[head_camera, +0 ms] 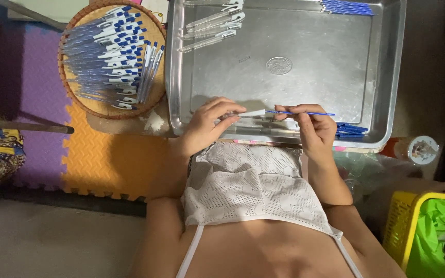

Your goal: Assembling pens by inserting ink refills into pen bodies and organizing them in a basket.

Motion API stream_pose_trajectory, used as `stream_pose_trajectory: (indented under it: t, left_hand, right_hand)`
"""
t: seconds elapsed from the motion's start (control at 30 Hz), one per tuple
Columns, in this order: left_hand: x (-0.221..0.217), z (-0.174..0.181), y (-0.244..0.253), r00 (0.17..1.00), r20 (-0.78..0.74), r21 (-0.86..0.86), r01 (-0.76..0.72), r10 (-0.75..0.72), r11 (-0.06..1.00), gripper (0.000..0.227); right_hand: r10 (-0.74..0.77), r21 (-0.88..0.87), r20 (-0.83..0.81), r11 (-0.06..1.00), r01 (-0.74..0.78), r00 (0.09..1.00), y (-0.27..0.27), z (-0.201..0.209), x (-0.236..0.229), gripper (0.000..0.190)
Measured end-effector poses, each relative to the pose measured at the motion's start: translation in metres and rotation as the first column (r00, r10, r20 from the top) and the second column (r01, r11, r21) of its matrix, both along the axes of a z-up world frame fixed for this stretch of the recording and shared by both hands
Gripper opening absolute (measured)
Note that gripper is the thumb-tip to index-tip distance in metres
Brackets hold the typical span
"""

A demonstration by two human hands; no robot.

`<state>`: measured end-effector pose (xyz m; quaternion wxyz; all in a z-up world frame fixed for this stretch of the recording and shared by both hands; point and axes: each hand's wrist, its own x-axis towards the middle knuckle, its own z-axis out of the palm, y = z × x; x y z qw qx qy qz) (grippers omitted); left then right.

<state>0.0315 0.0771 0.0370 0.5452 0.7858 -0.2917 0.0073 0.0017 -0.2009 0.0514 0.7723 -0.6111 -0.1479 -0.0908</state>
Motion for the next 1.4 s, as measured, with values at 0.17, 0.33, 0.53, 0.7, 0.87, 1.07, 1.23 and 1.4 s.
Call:
stream_pose_trajectory:
  t: [0.17,0.33,0.53,0.7,0.87,1.07,1.23,1.4]
  left_hand:
    - [-0.007,-0.041,-0.021,0.978,-0.175,-0.185,0.082,-0.115,0.979,0.027]
    - [-0.012,-0.062,-0.046,0.893,-0.382,-0.425,0.057,-0.236,0.904,0.027]
    - [-0.008,-0.071,-0.046,0.845,-0.457,-0.530,-0.009,-0.277,0.848,0.028]
    - [-0.011,-0.063,-0.049,0.816,-0.505,-0.655,-0.152,-0.280,0.740,0.036]
    - [-0.009,-0.064,-0.048,0.819,-0.509,-0.657,-0.172,-0.263,0.734,0.035]
    - [-0.007,-0.066,-0.049,0.791,-0.549,-0.664,-0.217,-0.270,0.715,0.035]
    - [-0.006,-0.056,-0.041,0.752,-0.559,-0.667,-0.159,-0.349,0.728,0.035]
    - [-0.005,-0.057,-0.040,0.732,-0.579,-0.658,-0.161,-0.358,0.735,0.033]
  right_hand:
    - [0.112,-0.261,0.020,0.960,-0.103,0.993,-0.010,0.016,0.009,0.017]
    - [0.025,-0.179,0.109,0.984,-0.005,0.994,-0.002,-0.003,0.026,0.068]
    - [-0.022,-0.296,0.125,0.953,0.058,0.992,0.023,0.002,0.029,0.034]
    - [0.065,-0.480,0.203,0.876,0.042,0.977,0.039,0.012,0.018,0.055]
    - [0.068,-0.456,0.171,0.890,0.018,0.983,0.013,-0.006,0.018,0.056]
    - [-0.068,-0.712,0.078,0.694,0.103,0.995,-0.108,0.001,0.002,0.031]
    - [-0.230,-0.965,-0.112,0.257,-0.051,0.967,-0.173,0.021,-0.021,0.030]
    - [-0.293,-0.975,-0.214,0.121,-0.185,0.932,-0.162,0.037,-0.017,0.041]
